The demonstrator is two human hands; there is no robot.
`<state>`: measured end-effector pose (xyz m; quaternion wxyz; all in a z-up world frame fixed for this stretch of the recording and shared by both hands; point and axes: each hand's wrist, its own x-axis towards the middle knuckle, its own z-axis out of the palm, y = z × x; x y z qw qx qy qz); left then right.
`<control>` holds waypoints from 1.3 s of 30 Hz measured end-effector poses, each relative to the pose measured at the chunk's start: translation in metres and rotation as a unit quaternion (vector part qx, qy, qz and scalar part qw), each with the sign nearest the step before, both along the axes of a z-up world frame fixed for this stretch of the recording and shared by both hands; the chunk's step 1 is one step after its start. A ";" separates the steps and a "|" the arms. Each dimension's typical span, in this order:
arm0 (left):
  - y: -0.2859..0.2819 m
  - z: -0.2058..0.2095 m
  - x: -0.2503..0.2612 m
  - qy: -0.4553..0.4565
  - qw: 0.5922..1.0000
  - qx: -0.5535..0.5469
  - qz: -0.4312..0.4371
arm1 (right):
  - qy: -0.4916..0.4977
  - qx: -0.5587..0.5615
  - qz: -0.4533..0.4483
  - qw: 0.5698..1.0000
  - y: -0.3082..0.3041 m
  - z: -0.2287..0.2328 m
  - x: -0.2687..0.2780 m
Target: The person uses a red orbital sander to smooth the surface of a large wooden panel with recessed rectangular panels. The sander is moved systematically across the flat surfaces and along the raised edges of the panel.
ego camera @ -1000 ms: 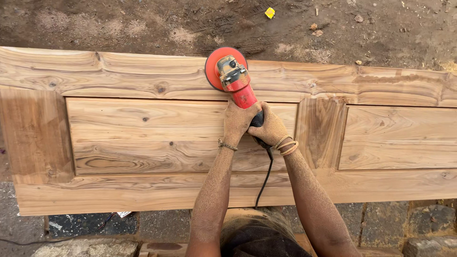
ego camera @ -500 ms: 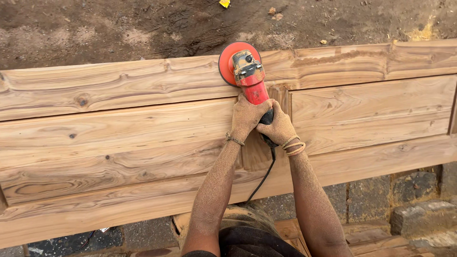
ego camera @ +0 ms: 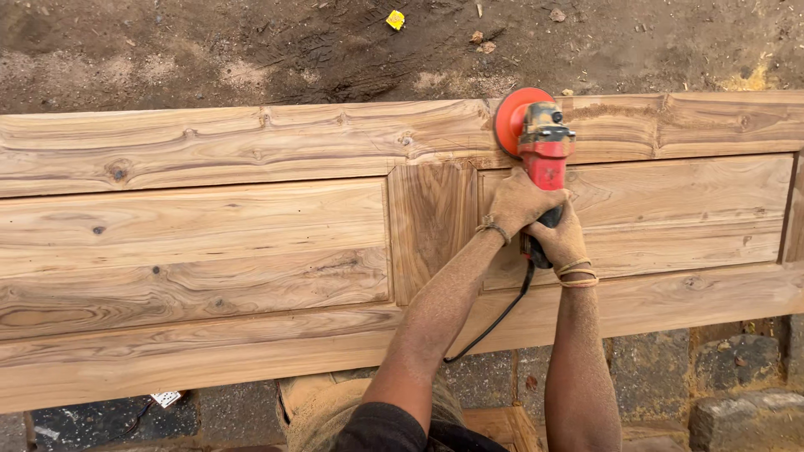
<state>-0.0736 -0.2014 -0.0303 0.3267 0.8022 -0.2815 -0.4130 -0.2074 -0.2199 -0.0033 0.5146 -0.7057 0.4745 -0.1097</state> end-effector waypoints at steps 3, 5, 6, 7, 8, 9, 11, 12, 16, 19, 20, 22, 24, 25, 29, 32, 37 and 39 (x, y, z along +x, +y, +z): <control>-0.019 -0.011 -0.033 0.000 0.999 -0.010 -0.051 | -0.049 0.057 -0.061 0.995 -0.003 -0.006 -0.031; -0.022 -0.008 -0.045 0.018 0.998 0.009 -0.067 | -0.073 0.112 -0.103 0.986 0.002 -0.006 -0.041; -0.015 -0.007 -0.044 0.021 0.998 0.004 -0.065 | -0.081 0.120 -0.107 0.984 0.006 -0.007 -0.041; -0.008 -0.004 -0.040 0.025 0.998 -0.002 -0.062 | -0.090 0.128 -0.110 0.982 0.013 -0.007 -0.038; 0.005 -0.001 -0.036 0.030 0.998 -0.004 -0.059 | -0.096 0.138 -0.115 0.979 0.023 -0.007 -0.034; 0.019 0.003 -0.028 0.027 0.999 -0.004 -0.032 | -0.091 0.139 -0.093 0.982 0.034 -0.007 -0.027; 0.056 0.012 0.000 0.015 1.000 -0.006 0.004 | -0.089 0.135 -0.068 0.985 0.060 -0.008 -0.001; 0.077 0.018 0.016 0.000 1.000 -0.009 0.023 | -0.079 0.111 -0.035 0.990 0.076 -0.006 0.015; 0.190 0.045 0.095 0.028 0.989 -0.051 0.138 | 0.051 0.003 0.091 0.995 0.147 0.006 0.094; 0.258 0.066 0.137 0.048 0.982 -0.030 0.182 | 0.039 0.037 0.151 0.987 0.206 0.029 0.145; 0.279 0.071 0.143 0.081 0.970 -0.058 0.223 | 0.029 0.057 0.167 0.984 0.221 0.038 0.149; 0.312 0.075 0.152 0.103 0.946 -0.132 0.277 | -0.075 0.098 0.219 0.968 0.238 0.050 0.141; 0.334 0.079 0.158 0.136 0.920 -0.222 0.293 | -0.086 0.109 0.254 0.957 0.260 0.060 0.126; 0.344 0.085 0.161 0.183 0.900 -0.262 0.297 | -0.044 0.100 0.265 0.958 0.269 0.065 0.111; 0.354 0.117 0.182 0.218 0.892 -0.295 0.265 | -0.050 -0.171 0.192 0.965 0.301 0.065 0.041; 0.362 0.135 0.189 0.222 0.900 -0.298 0.228 | 0.046 -0.039 -0.040 0.997 0.342 0.043 -0.045; 0.358 0.152 0.190 0.227 0.916 -0.298 0.143 | 0.118 0.063 -0.397 0.908 0.447 -0.014 -0.209; 0.361 0.156 0.186 0.232 0.919 -0.288 0.134 | 0.135 0.123 -0.480 0.858 0.515 -0.017 -0.246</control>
